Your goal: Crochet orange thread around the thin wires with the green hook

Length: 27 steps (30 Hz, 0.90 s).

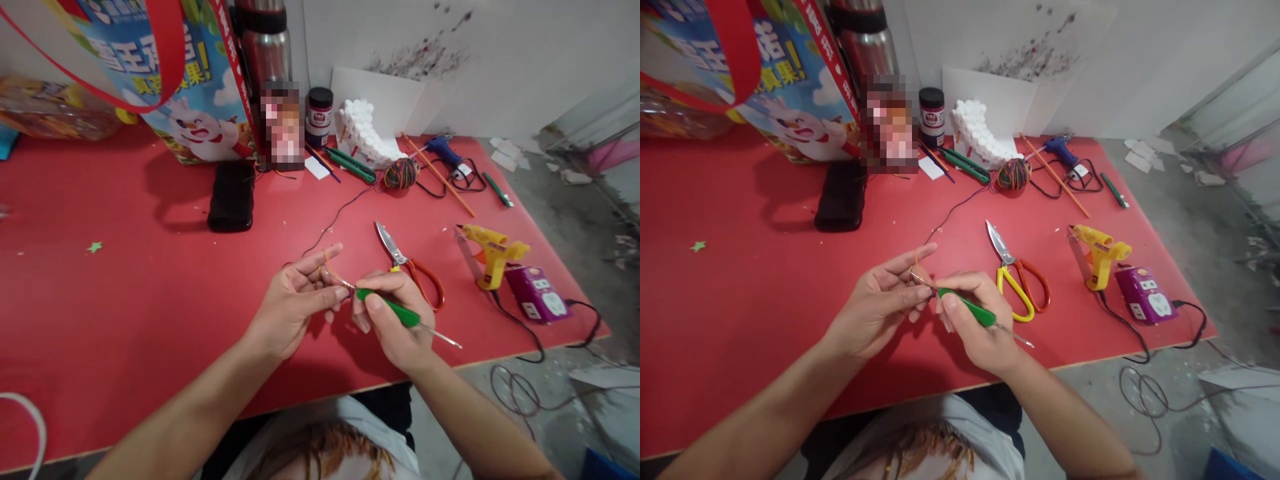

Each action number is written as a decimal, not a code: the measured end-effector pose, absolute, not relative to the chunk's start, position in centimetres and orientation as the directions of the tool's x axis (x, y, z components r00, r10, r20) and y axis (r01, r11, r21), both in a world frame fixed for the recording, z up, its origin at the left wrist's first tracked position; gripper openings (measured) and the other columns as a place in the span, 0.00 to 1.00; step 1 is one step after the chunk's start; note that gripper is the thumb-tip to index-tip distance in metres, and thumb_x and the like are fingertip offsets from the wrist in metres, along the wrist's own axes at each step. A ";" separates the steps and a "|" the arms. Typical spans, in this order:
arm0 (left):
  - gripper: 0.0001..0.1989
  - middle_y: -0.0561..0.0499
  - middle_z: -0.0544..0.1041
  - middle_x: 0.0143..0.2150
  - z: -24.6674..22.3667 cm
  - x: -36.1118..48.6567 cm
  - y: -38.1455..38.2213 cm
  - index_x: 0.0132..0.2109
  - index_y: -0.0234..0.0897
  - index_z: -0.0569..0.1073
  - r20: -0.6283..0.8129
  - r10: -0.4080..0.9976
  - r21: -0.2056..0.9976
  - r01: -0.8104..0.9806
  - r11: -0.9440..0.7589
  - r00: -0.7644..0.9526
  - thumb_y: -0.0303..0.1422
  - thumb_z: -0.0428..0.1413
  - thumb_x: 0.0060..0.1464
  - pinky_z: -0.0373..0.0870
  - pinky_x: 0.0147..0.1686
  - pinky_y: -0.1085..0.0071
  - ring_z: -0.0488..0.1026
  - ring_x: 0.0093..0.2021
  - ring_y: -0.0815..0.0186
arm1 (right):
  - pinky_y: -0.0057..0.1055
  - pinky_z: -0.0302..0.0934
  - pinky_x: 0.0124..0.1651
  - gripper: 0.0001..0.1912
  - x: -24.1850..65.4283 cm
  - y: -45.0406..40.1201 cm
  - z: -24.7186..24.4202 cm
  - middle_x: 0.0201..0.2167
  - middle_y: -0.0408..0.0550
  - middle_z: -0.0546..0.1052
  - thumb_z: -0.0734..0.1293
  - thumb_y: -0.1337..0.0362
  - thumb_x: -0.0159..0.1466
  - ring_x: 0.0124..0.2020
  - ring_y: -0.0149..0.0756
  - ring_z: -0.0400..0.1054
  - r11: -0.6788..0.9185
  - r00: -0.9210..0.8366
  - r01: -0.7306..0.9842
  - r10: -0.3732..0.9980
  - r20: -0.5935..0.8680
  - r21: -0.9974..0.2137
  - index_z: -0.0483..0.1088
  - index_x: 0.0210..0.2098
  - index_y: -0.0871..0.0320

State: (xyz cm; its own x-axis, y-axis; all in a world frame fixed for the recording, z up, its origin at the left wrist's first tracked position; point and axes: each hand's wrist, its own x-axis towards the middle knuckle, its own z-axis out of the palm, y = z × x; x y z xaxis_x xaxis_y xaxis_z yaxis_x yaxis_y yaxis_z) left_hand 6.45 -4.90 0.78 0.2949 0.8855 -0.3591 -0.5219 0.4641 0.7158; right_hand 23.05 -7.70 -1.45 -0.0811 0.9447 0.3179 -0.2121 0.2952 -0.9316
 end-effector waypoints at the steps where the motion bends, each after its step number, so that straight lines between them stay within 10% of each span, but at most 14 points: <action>1: 0.34 0.53 0.78 0.30 0.7 6.5 -4.9 0.60 0.34 0.78 -0.353 0.891 0.712 -0.537 0.453 0.285 0.23 0.73 0.43 0.71 0.22 0.81 0.72 0.24 0.74 | 0.25 0.64 0.25 0.09 22.8 -7.7 -1.4 0.31 0.44 0.75 0.65 0.70 0.71 0.22 0.26 0.66 0.285 -0.066 -0.241 0.949 0.308 -0.928 0.74 0.49 0.57; 27: 0.41 0.55 0.76 0.34 0.1 6.5 -5.4 0.71 0.39 0.65 -0.156 0.985 0.926 -0.335 0.172 0.073 0.28 0.69 0.53 0.74 0.28 0.79 0.73 0.28 0.74 | 0.21 0.58 0.19 0.06 22.9 -7.7 -1.7 0.25 0.40 0.75 0.66 0.69 0.72 0.16 0.21 0.62 0.166 -0.037 -0.278 0.982 0.183 -0.946 0.76 0.43 0.56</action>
State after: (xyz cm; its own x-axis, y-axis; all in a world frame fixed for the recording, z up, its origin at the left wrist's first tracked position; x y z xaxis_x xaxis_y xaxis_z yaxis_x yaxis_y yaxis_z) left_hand 6.53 -5.41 0.13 0.0733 0.9850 -0.1560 -0.3351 0.1716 0.9264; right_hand 22.93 -7.69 -1.67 -0.0375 0.9823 0.1834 -0.2777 0.1661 -0.9462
